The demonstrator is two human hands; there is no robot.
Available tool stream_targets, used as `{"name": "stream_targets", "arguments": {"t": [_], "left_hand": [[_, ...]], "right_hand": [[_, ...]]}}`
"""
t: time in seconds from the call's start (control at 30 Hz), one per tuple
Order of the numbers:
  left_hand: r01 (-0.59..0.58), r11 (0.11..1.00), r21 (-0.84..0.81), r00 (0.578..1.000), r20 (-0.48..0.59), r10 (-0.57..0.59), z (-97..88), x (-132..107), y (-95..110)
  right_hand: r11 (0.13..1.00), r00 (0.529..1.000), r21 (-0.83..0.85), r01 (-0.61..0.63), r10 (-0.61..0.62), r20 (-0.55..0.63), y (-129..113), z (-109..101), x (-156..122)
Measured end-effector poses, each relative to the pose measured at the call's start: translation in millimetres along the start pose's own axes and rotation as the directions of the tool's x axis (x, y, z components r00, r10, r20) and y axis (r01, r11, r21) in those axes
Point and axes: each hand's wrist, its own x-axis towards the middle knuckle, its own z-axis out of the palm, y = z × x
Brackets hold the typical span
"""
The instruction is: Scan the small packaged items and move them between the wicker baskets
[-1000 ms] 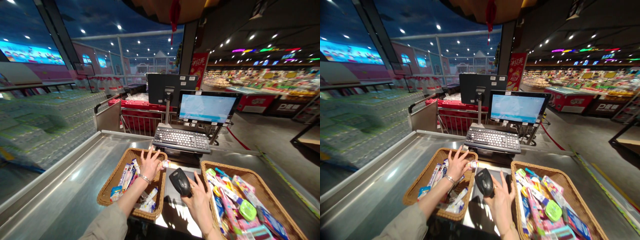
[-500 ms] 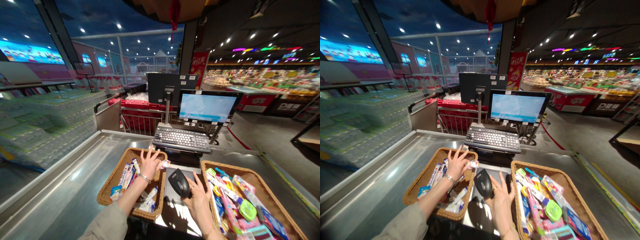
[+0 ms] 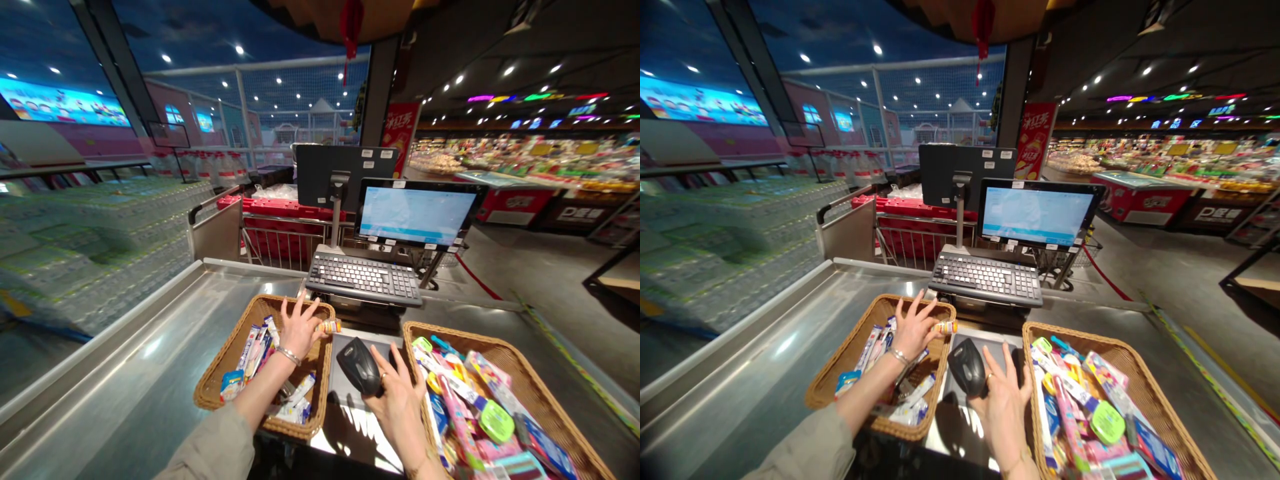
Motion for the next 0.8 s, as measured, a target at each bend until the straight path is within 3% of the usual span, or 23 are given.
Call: {"name": "stream_targets", "arguments": {"t": [0.8], "left_hand": [[0.039,0.997,-0.071,0.999,0.028,-0.037,4.6,-3.4,5.3]], "right_hand": [[0.998,0.999,0.052,-0.02,0.018,0.049,3.2,-0.5,1.0]]}}
